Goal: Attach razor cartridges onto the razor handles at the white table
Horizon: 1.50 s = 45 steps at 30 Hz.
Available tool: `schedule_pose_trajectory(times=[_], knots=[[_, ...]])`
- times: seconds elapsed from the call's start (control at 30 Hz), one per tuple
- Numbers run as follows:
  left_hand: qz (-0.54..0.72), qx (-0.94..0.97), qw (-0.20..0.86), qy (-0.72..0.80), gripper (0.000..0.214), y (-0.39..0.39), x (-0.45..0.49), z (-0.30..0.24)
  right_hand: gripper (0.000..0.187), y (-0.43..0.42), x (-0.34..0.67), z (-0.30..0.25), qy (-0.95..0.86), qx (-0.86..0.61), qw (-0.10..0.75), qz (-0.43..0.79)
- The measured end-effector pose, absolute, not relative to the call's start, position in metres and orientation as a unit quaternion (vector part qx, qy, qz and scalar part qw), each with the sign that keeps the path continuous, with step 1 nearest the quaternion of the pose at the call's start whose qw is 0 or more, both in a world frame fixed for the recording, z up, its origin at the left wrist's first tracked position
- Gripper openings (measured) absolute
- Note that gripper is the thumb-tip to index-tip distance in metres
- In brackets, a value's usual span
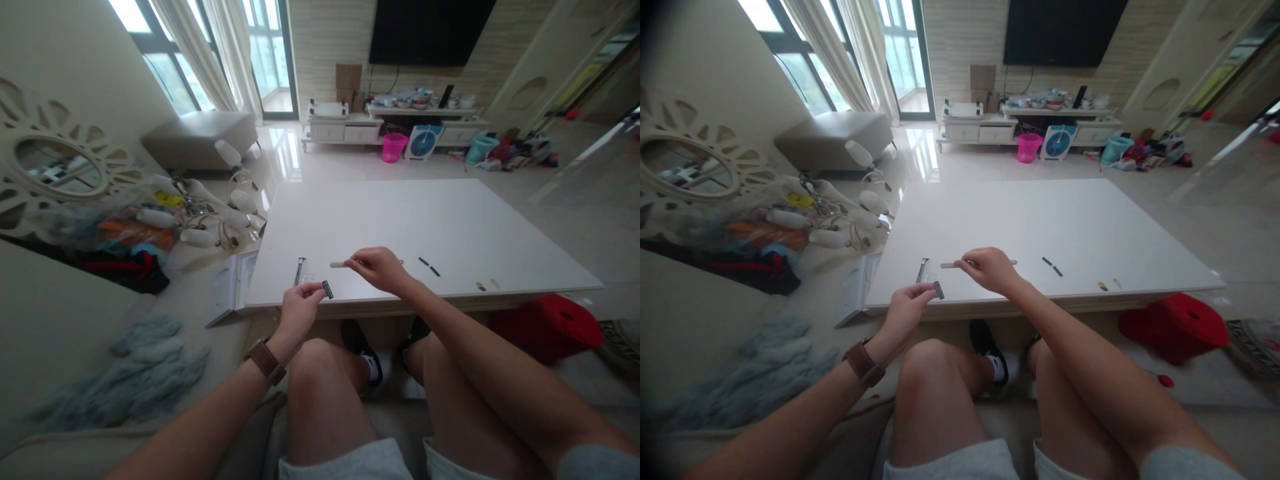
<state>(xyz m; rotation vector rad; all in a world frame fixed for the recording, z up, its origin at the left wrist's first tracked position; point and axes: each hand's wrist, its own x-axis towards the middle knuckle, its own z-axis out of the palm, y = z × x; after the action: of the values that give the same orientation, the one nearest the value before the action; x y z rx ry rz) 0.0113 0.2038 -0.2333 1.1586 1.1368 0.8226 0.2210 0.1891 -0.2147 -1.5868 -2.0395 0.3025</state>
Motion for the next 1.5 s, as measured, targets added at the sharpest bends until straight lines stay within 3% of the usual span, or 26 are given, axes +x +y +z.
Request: schedule_pose_trajectory(times=[0.23, 0.43, 0.6, 0.7, 0.83, 1.07, 1.27, 1.4, 1.5], knots=[[0.362, 0.495, 0.611, 0.500, 0.013, 0.204, 0.010, -0.236, 0.043, 0.186, 0.223, -0.216, -0.811, -0.502, 0.174, 0.244], [0.368, 0.491, 0.606, 0.506, 0.016, 0.205, 0.011, -0.235, 0.045, 0.186, 0.225, -0.215, -0.768, -0.535, 0.242, 0.256], [0.396, 0.474, 0.595, 0.515, 0.019, 0.206, 0.011, -0.236, 0.043, 0.187, 0.225, -0.219, -0.794, -0.490, 0.120, 0.339], [0.400, 0.469, 0.593, 0.518, 0.021, 0.207, 0.012, -0.237, 0.038, 0.192, 0.234, -0.229, -0.759, -0.551, 0.138, 0.317], [0.409, 0.464, 0.588, 0.522, 0.024, 0.208, 0.011, -0.237, 0.016, 0.207, 0.249, -0.256, -0.703, -0.631, 0.142, 0.297], [0.417, 0.457, 0.585, 0.525, 0.027, 0.209, 0.011, -0.237, 0.012, 0.224, 0.242, -0.310, -0.667, -0.667, 0.099, 0.317], [0.415, 0.451, 0.591, 0.524, 0.024, 0.209, 0.011, -0.235, 0.009, 0.222, 0.198, -0.320, -0.745, -0.514, 0.052, 0.421], [0.414, 0.450, 0.599, 0.517, 0.024, 0.209, 0.011, -0.234, 0.015, 0.243, 0.221, -0.307, -0.715, -0.602, 0.130, 0.331], [0.414, 0.452, 0.594, 0.522, 0.024, 0.209, 0.011, -0.234, 0.015, 0.244, 0.240, -0.311, -0.693, -0.644, 0.119, 0.301]])
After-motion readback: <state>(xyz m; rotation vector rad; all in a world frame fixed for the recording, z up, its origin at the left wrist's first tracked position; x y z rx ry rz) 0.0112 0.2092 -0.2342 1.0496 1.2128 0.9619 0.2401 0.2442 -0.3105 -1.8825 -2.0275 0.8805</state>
